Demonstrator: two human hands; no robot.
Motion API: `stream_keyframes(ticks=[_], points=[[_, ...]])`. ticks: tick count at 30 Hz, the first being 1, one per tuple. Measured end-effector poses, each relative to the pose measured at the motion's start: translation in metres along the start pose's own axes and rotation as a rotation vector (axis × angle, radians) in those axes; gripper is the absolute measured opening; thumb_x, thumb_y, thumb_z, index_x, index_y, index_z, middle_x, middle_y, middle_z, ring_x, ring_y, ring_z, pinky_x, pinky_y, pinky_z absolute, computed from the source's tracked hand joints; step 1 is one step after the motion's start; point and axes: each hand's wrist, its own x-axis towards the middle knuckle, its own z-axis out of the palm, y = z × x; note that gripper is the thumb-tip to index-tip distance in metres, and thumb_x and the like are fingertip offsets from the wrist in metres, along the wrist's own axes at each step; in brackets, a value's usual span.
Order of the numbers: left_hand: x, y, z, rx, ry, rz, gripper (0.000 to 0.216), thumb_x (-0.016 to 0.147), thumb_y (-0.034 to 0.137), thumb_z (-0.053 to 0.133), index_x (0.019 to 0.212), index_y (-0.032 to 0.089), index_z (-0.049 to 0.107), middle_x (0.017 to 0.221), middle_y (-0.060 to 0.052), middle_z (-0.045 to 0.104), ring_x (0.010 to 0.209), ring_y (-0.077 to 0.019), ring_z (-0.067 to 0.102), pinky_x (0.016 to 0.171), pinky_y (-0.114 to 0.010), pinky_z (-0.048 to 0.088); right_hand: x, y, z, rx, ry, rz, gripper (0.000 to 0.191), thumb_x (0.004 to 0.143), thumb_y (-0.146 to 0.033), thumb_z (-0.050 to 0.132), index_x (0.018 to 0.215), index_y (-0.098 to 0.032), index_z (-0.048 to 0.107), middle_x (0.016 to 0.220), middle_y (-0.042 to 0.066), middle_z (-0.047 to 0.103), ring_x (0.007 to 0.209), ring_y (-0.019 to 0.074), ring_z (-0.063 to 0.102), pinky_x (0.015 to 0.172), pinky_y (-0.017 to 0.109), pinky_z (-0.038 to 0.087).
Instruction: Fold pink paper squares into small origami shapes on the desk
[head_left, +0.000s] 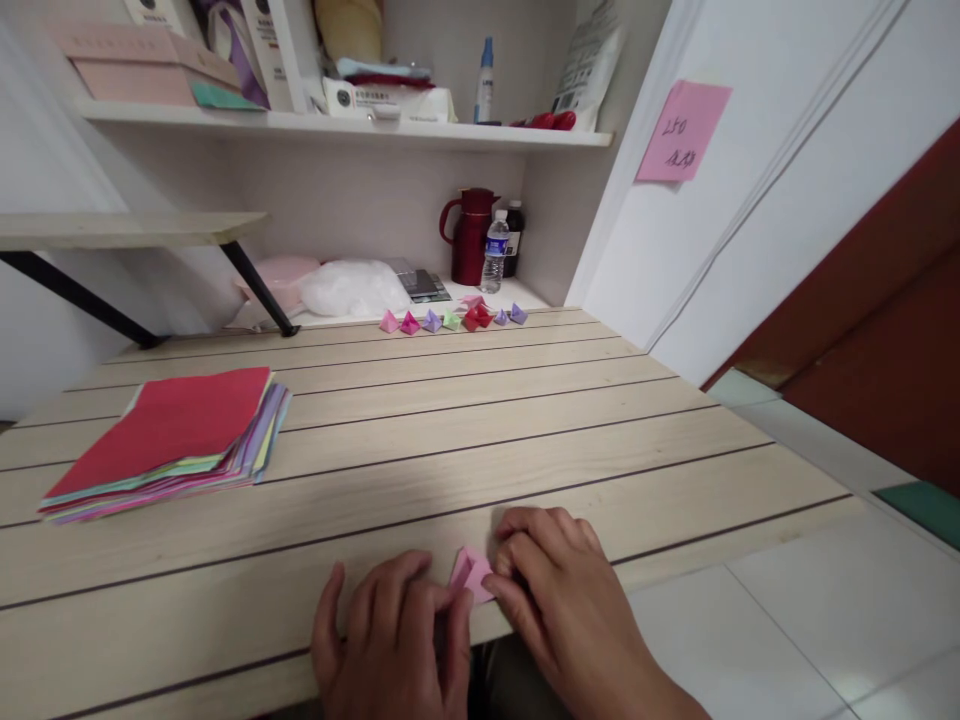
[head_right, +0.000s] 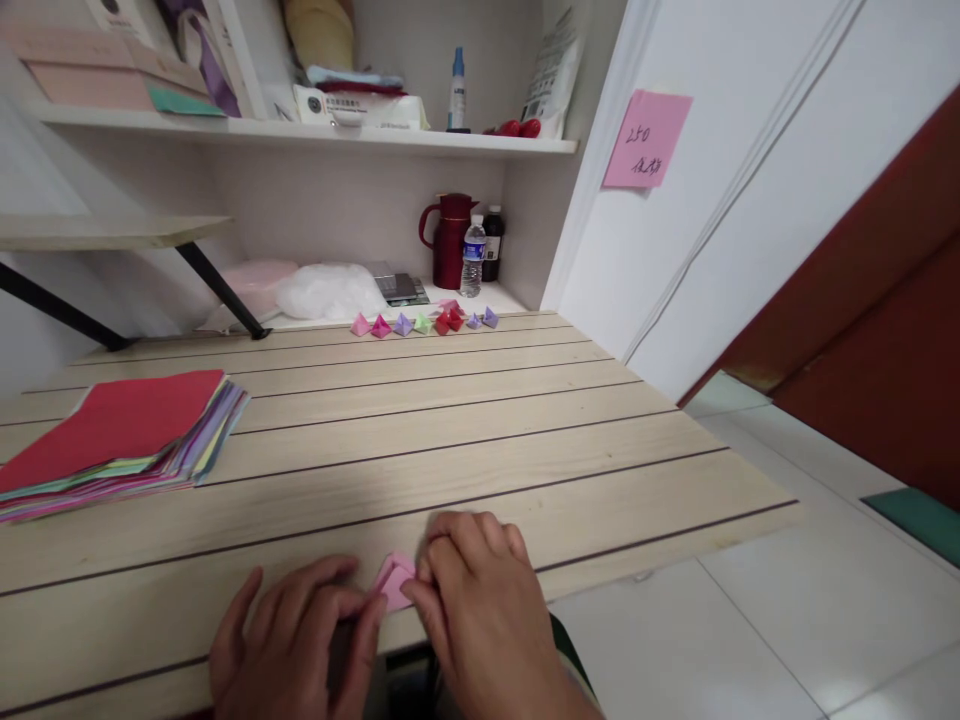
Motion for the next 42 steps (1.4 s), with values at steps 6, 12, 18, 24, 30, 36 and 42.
stream_keyframes(ticks=[6,12,18,24,30,36,42], points=[[-0.001,-0.002,0.003,0.097,-0.023,0.013,0.013,0.090,0.033,0.056,0.082,0.026,0.061,0.098,-0.005,0.072,0.092,-0.0242,0.064,0.109,-0.055,0.025,-0.002,0.001,0.000,-0.020,0.030,-0.048,0.020,0.099,-0.035,0.050,0.087,-0.022,0.058,0.099,0.005,0.065,0.084,0.0223,0.054,0.073,0.037,0.036],[-0.004,-0.006,-0.001,-0.014,-0.002,0.046,0.015,0.091,0.029,0.056,0.091,0.033,0.070,0.091,0.005,0.076,0.085,-0.0163,0.068,0.117,-0.046,0.015,-0.007,0.006,-0.003,0.046,0.103,-0.140,0.015,0.100,-0.026,0.050,0.090,-0.022,0.061,0.089,0.001,0.066,0.081,0.0188,0.054,0.071,0.033,0.034],[-0.005,-0.008,0.000,0.012,0.057,0.104,0.017,0.090,0.028,0.058,0.096,0.034,0.073,0.088,0.004,0.076,0.081,-0.0159,0.067,0.117,-0.045,0.017,-0.004,0.003,0.001,0.015,0.083,-0.097,0.023,0.102,-0.031,0.047,0.084,-0.021,0.058,0.085,0.002,0.064,0.078,0.0195,0.053,0.069,0.034,0.033],[0.006,-0.008,0.005,-0.004,0.033,0.024,0.010,0.087,0.035,0.062,0.088,0.033,0.071,0.089,0.002,0.073,0.086,-0.0207,0.062,0.113,-0.049,0.022,-0.004,0.002,-0.003,0.039,0.096,-0.044,0.016,0.099,-0.031,0.052,0.087,-0.023,0.058,0.101,0.004,0.065,0.091,0.0224,0.055,0.076,0.036,0.036],[0.013,-0.008,0.007,-0.053,-0.030,-0.039,0.018,0.090,0.031,0.055,0.078,0.033,0.069,0.090,0.001,0.071,0.089,-0.0215,0.061,0.105,-0.051,0.027,0.003,0.000,0.004,0.007,0.112,-0.013,0.026,0.102,-0.034,0.044,0.083,-0.023,0.057,0.088,0.004,0.064,0.082,0.0221,0.054,0.075,0.038,0.036],[0.010,-0.010,0.004,-0.030,-0.012,0.035,0.015,0.089,0.031,0.058,0.082,0.036,0.071,0.100,0.001,0.073,0.092,-0.0224,0.062,0.110,-0.055,0.023,0.001,0.001,0.001,-0.012,0.092,-0.039,0.028,0.102,-0.037,0.043,0.082,-0.022,0.057,0.086,0.004,0.064,0.079,0.0215,0.054,0.073,0.036,0.037],[0.008,-0.012,0.003,-0.017,0.042,0.183,0.019,0.091,0.027,0.055,0.092,0.035,0.072,0.085,0.005,0.075,0.081,-0.0164,0.065,0.117,-0.049,0.018,-0.004,0.005,-0.005,0.057,0.149,-0.147,0.010,0.099,-0.027,0.054,0.098,-0.024,0.064,0.098,0.003,0.069,0.091,0.0200,0.059,0.079,0.034,0.040]])
